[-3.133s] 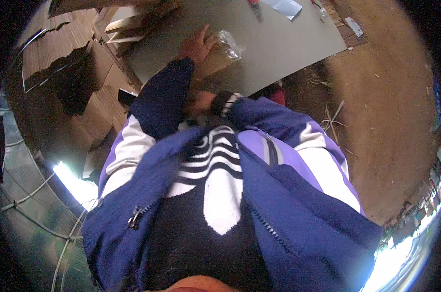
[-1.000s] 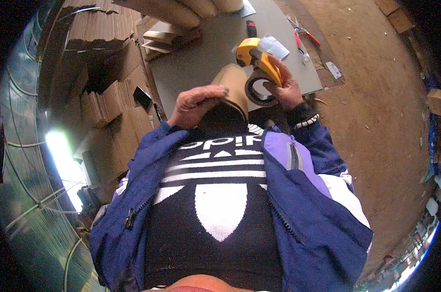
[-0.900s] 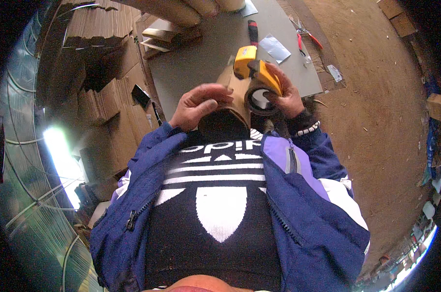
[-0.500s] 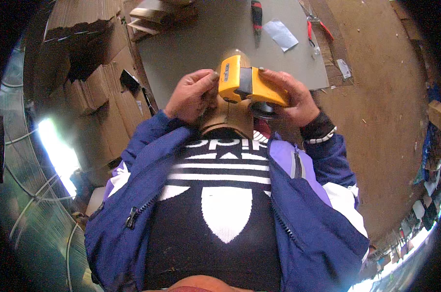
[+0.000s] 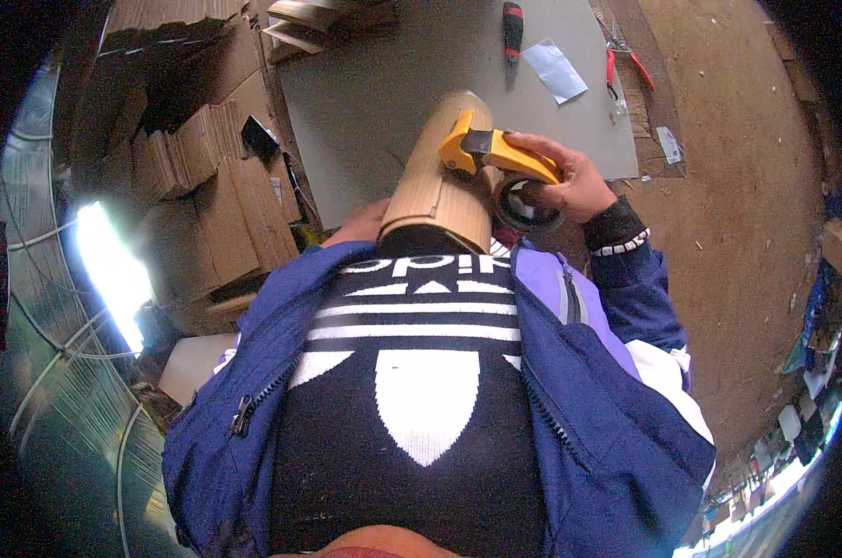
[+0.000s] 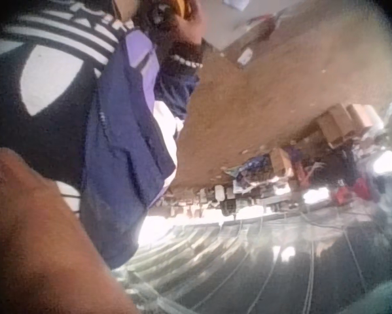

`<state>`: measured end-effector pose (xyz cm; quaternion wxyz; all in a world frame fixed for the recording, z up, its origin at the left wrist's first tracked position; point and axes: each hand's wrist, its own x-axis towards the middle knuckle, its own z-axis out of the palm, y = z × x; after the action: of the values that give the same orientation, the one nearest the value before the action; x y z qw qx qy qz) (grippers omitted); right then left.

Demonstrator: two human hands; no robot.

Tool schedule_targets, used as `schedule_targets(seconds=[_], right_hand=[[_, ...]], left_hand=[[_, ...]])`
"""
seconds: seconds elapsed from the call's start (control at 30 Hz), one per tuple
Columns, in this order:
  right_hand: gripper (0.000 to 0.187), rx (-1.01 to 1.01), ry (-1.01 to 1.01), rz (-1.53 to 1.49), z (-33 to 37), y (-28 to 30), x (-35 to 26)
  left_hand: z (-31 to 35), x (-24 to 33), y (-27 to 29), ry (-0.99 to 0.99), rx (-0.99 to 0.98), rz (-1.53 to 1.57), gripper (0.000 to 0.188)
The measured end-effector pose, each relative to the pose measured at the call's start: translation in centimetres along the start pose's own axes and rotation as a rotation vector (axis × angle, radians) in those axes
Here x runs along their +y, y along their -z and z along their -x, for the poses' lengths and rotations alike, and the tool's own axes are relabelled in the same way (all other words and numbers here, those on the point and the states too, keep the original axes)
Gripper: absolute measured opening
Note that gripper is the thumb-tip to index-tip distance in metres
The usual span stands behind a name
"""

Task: The person rolls flat cardboard sheets into cylindrical tubes, secures them with a plastic band using a yellow banding tool, and trims the band with pliers. The person repeats this for multiple tubes and stacks them on the table.

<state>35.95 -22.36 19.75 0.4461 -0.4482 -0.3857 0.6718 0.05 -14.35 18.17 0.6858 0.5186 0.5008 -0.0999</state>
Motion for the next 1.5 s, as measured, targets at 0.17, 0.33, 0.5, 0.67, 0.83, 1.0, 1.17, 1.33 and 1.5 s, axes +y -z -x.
schedule_targets(seconds=[0.17, 0.33, 0.5, 0.67, 0.83, 1.0, 1.17, 1.33, 1.5], right_hand=[[0.07, -0.063, -0.066, 0.094, -2.2, -0.3, -2.2], [0.063, -0.198, 0.011, 0.507, -6.9, -2.9, -4.9], [0.059, -0.252, -0.008, 0.586, -4.7, -2.3, -3.5], [0.059, -0.185, -0.032, 0.35, 0.1, -1.7, -0.1], [0.06, -0.342, -0.178, 0.647, -10.1, -4.3, -3.0], [0.057, -0.483, 0.088, 0.901, -12.3, -6.9, -2.8], [0.057, -0.353, 0.114, 0.705, -5.1, -6.9, 0.7], [0.064, -0.365, -0.059, 0.794, -11.9, -8.9, -0.1], [0.055, -0.506, 0.021, 0.989, -17.5, -9.4, -1.2]], left_hand=[[5.2, 8.3, 2.3, -0.235, 0.06, -0.456, 0.061], [8.2, 14.4, 1.1, -0.202, 0.026, -1.095, 0.053], [7.9, 9.2, 0.0, -0.248, 0.329, -1.23, 0.023], [9.2, 0.7, -0.9, -0.307, 0.598, -0.608, 0.051], [11.0, -0.7, -1.6, -0.186, 0.649, -0.347, 0.069], [11.9, 1.3, 0.3, -0.381, 0.582, -0.862, 0.065], [12.3, -2.7, -0.9, -0.333, 0.751, -0.414, 0.07], [11.4, -6.1, -1.2, -0.138, 0.834, -0.188, 0.083], [12.0, -4.0, 0.1, -0.288, 0.839, -0.328, 0.094]])
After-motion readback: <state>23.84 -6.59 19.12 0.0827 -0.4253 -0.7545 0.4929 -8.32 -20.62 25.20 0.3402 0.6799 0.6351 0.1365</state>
